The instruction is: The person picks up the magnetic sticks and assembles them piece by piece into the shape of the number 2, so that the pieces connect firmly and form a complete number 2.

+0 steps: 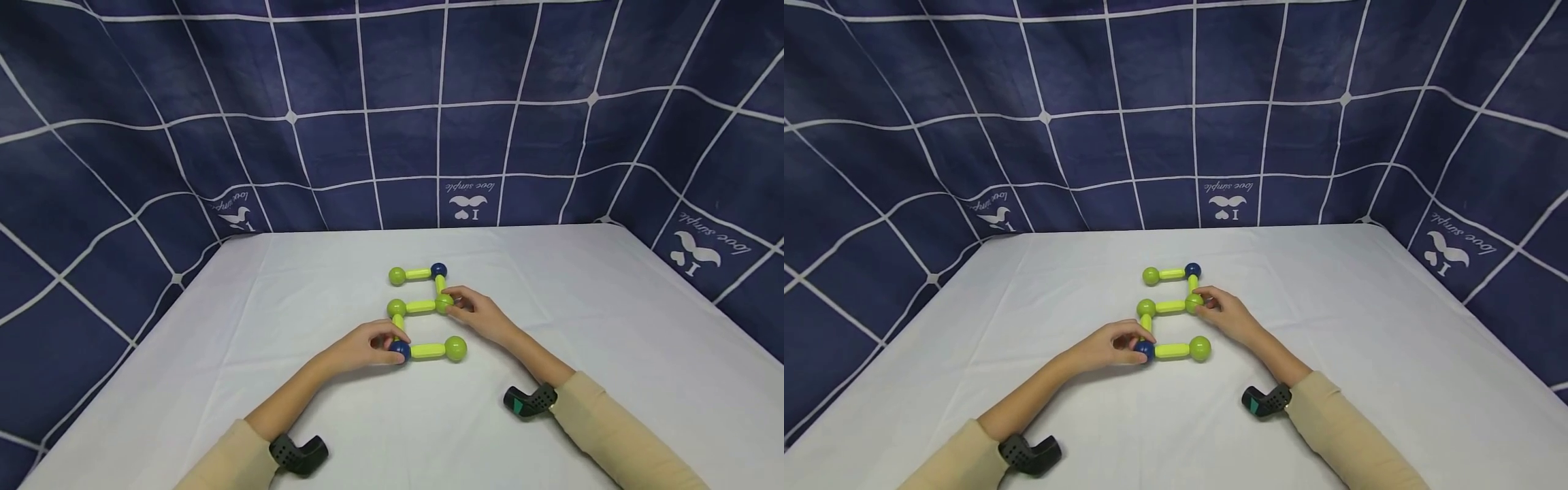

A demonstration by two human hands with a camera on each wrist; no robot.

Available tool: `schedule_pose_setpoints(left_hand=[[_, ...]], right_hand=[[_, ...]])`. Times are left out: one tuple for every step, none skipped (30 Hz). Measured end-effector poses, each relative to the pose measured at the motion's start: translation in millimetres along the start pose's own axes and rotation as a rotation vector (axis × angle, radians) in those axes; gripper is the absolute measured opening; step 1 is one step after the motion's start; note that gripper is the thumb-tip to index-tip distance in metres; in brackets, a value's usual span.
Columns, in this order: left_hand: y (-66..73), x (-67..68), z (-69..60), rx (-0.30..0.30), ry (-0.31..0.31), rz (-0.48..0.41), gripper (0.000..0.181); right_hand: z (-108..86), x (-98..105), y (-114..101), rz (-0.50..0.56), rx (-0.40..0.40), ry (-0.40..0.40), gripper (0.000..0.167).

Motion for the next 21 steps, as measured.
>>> schedule_pose_setpoints(left_hand=[[-0.2, 0.1, -0.5, 0.000, 0.001, -0.003, 0.027], [-0.6, 0.4, -1.0, 0.000, 0.001, -0.004, 0.027], [-0.6, 0.7, -1.3, 0.000, 0.001, -0.006, 0.027], [-0.3, 0.9, -1.3, -0.004, 0.002, -0.004, 0.028], [0.1, 1.3, -1.2, -0.004, 0.002, -0.003, 0.028], [0.5, 1.5, -0.8, -0.005, 0.002, -0.001, 0.028], [1.0, 1.8, -0.7, -0.008, 0.003, 0.000, 0.028], [1.6, 2.0, -0.4, -0.012, 0.004, -0.001, 0.028], [2.2, 2.2, -0.3, -0.014, 0.006, -0.003, 0.028], [2.9, 2.3, -0.1, -0.015, 0.006, -0.004, 0.028], [3.5, 2.4, -0.2, -0.011, 0.006, -0.006, 0.028], [3.9, 2.7, -0.1, -0.011, 0.006, -0.008, 0.028], [4.3, 2.9, 0.1, -0.010, 0.005, -0.012, 0.028], [4.6, 2.8, 0.3, -0.008, 0.003, -0.015, 0.028], [4.9, 2.7, 0.8, -0.004, 0.003, -0.017, 0.028], [5.0, 2.5, 1.4, -0.003, 0.003, -0.018, 0.028], [4.8, 2.3, 1.9, -0.002, 0.004, -0.020, 0.029], [4.5, 2.2, 2.4, -0.003, 0.006, -0.021, 0.029], [4.2, 1.9, 2.9, -0.003, 0.007, -0.022, 0.029], [3.9, 2.0, 3.3, -0.003, 0.009, -0.021, 0.029], [3.6, 2.2, 3.5, -0.002, 0.009, -0.020, 0.029]], right_hand=[[-0.2, -0.5, 0.3, 0.000, 0.002, -0.002, 0.042], [-0.3, -1.2, 0.6, 0.000, 0.002, -0.003, 0.042], [-0.3, -1.5, 0.7, -0.001, 0.004, -0.004, 0.042], [-0.2, -1.6, 0.8, -0.003, 0.005, -0.004, 0.042], [-0.1, -1.5, 0.6, -0.005, 0.007, -0.002, 0.042], [0.1, -1.3, 0.4, -0.006, 0.009, 0.000, 0.042], [0.3, -1.0, 0.4, -0.007, 0.011, 0.002, 0.042], [0.5, -0.6, 0.2, -0.007, 0.015, 0.004, 0.043], [0.7, -0.2, 0.0, -0.008, 0.019, 0.003, 0.043], [0.9, 0.2, -0.1, -0.008, 0.021, 0.002, 0.043], [1.0, 0.5, -0.3, -0.010, 0.025, 0.000, 0.043], [1.3, 0.6, -0.5, -0.010, 0.030, -0.002, 0.043], [1.5, 0.8, -0.3, -0.013, 0.037, -0.006, 0.043], [1.7, 1.2, -0.3, -0.019, 0.044, -0.009, 0.043], [1.8, 1.5, -0.2, -0.026, 0.050, -0.008, 0.043], [2.1, 1.7, -0.1, -0.029, 0.056, -0.005, 0.042], [2.3, 2.0, 0.1, -0.034, 0.063, -0.001, 0.042], [2.6, 2.1, 0.2, -0.035, 0.069, 0.001, 0.041], [2.8, 2.1, 0.5, -0.038, 0.075, 0.003, 0.041], [3.0, 2.2, 0.3, -0.039, 0.079, 0.006, 0.041], [3.0, 2.0, 0.4, -0.038, 0.081, 0.007, 0.041]])
Point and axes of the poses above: each hand's wrist, its own z-axis towards the middle knuckle, its own x-axis out of the back of the hand, y = z × x, the point moved 1 cm from there along z, towards the middle knuckle, and after that the axes turned 15 degrees about y, right-handed, at the moved point
